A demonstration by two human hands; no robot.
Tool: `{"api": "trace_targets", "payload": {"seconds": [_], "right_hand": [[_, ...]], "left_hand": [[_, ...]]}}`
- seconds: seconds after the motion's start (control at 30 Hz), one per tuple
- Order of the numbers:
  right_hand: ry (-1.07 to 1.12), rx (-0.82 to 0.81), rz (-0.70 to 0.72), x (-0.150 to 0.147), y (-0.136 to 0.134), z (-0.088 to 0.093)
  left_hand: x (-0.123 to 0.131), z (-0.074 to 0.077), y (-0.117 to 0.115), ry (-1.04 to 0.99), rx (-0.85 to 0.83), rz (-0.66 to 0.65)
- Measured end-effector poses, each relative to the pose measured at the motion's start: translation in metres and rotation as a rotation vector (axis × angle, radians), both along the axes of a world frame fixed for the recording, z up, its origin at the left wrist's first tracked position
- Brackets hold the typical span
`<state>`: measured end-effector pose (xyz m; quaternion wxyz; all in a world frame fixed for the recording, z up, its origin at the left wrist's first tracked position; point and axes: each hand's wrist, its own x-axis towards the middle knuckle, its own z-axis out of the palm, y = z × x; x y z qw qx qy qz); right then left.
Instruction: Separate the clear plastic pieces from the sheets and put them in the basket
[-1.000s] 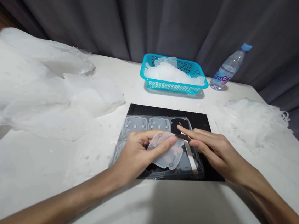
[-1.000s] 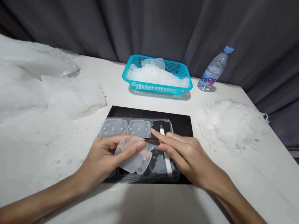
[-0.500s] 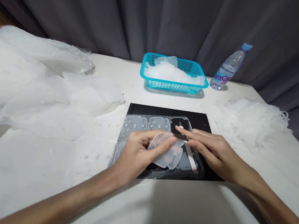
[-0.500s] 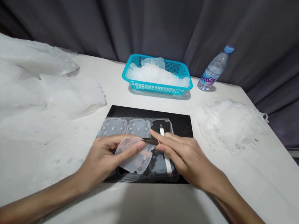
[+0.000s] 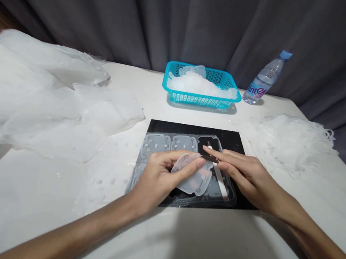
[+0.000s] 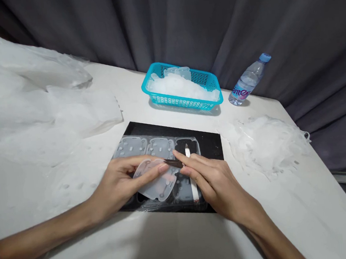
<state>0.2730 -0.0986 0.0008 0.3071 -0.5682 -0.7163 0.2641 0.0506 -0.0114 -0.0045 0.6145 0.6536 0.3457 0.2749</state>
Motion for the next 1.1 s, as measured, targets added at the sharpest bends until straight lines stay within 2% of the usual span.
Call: {"api": "trace_targets", "payload": {"seconds": [0.53,0.77,0.97,1.1], "right_hand": [[-0.003,0.052,-0.001,-0.002,0.0,0.0],[0.031,0.079,-0.054,0.003,0.001,-0.001],[-0.009,0.063,-0.003,0.002,0.002,0.008],[-0.002,0.05,-0.004,0.001,0.001,0.005]], "left_hand": [[-0.001,-0.002,-0.002,-0.056,-0.033,-0.007],[-0.001,0.0,-0.001,-0.048,-0.04,-0.025],[0.0,-0.001,-0.002,-0.063,-0.076,-0.014],[0.0,-0.002,-0.002,-0.065,-0.066,-0.019]]}}
